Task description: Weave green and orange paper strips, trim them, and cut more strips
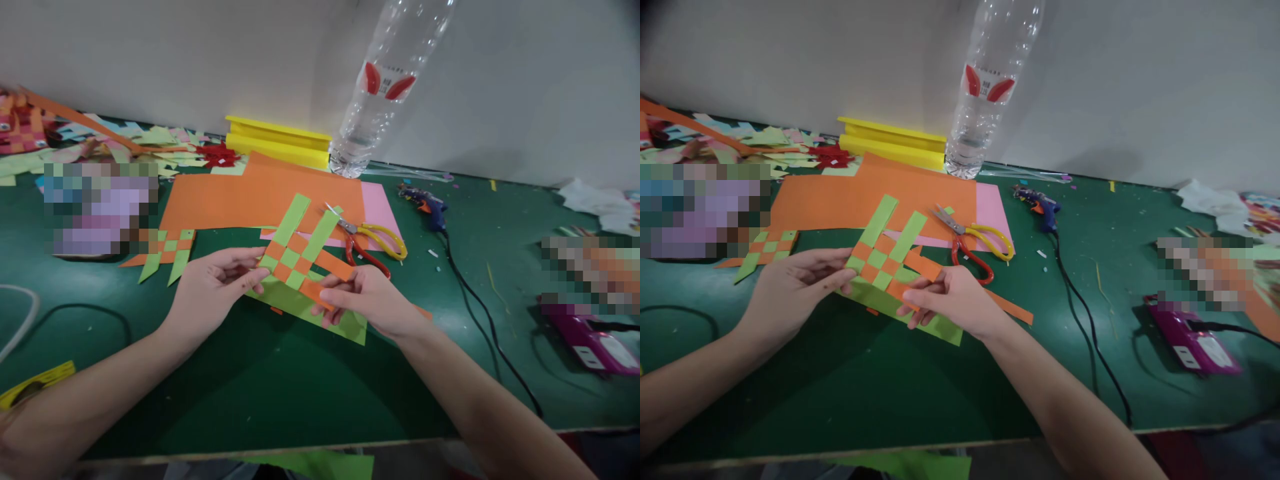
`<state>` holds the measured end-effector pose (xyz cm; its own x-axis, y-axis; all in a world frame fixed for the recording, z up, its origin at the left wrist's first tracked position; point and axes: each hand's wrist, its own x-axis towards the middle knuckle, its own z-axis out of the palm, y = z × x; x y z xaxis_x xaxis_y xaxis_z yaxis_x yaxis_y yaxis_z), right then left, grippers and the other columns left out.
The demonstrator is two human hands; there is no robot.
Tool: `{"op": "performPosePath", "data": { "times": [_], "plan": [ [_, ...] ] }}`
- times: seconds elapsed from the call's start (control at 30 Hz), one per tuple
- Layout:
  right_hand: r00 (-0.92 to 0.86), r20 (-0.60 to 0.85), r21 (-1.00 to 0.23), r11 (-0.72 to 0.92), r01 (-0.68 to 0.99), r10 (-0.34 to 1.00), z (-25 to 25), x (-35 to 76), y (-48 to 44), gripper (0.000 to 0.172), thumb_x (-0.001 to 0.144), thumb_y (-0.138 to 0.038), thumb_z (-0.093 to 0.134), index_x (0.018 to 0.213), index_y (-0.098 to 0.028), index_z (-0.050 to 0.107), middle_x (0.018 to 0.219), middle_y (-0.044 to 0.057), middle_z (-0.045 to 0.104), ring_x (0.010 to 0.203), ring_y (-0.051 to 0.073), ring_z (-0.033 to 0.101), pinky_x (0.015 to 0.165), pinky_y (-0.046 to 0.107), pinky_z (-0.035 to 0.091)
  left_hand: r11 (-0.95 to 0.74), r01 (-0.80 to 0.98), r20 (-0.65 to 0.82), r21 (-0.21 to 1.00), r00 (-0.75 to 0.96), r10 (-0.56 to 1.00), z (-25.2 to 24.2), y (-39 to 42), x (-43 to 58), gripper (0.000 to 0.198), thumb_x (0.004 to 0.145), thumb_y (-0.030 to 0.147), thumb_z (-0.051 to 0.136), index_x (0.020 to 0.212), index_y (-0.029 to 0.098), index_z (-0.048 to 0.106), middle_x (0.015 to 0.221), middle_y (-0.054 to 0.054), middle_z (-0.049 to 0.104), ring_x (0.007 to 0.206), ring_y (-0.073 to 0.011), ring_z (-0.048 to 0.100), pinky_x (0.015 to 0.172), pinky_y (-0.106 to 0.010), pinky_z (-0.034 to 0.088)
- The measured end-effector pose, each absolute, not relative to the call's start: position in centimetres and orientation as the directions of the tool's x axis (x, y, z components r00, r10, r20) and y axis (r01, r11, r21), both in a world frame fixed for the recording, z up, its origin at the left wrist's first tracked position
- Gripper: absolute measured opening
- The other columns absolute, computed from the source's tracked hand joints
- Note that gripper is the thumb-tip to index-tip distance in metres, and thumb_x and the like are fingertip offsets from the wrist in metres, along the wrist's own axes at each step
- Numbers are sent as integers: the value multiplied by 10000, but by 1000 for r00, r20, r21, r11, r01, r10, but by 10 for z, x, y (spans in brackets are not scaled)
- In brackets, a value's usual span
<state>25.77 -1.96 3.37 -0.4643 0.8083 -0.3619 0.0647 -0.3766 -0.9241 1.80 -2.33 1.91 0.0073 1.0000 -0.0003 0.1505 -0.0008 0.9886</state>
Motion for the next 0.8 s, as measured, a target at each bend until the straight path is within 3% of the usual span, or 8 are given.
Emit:
{"op": "performPosePath", "data": {
  "times": [0.1, 0.3, 0.8],
  "plan": [
    [-448, -347, -936, -332, 115, 824, 35, 257, -20, 222, 743, -320, 781, 650, -142, 686, 668, 42, 761, 520, 94, 682, 529, 189, 568, -6, 156, 2, 988, 26, 1000, 19, -22, 18, 286, 723, 304, 778, 963, 173, 694, 680, 15, 680, 539, -138, 651, 598, -277, 593],
    [-418, -329, -944, -275, 184, 847, 33, 258, -18, 247, 775, -379, 747, 689, -150, 713, 727, 58, 774, 563, 106, 695, 564, 217, 574, 32, 110, -37, 993, 45, 998, 17, -20, 18, 365, 729, 303, 782, 1045, 178, 648, 658, 44, 663, 534, -112, 639, 586, -227, 565],
    [-445, -296, -942, -182, 282, 845, 36, 259, -18, 219, 841, -341, 669, 767, -157, 760, 730, 59, 769, 633, 134, 706, 648, 274, 593, 38, 26, -40, 999, 58, 998, 13, -21, 18, 173, 740, 239, 784, 833, 195, 646, 647, 57, 668, 517, -63, 623, 552, -143, 522]
  ]
}}
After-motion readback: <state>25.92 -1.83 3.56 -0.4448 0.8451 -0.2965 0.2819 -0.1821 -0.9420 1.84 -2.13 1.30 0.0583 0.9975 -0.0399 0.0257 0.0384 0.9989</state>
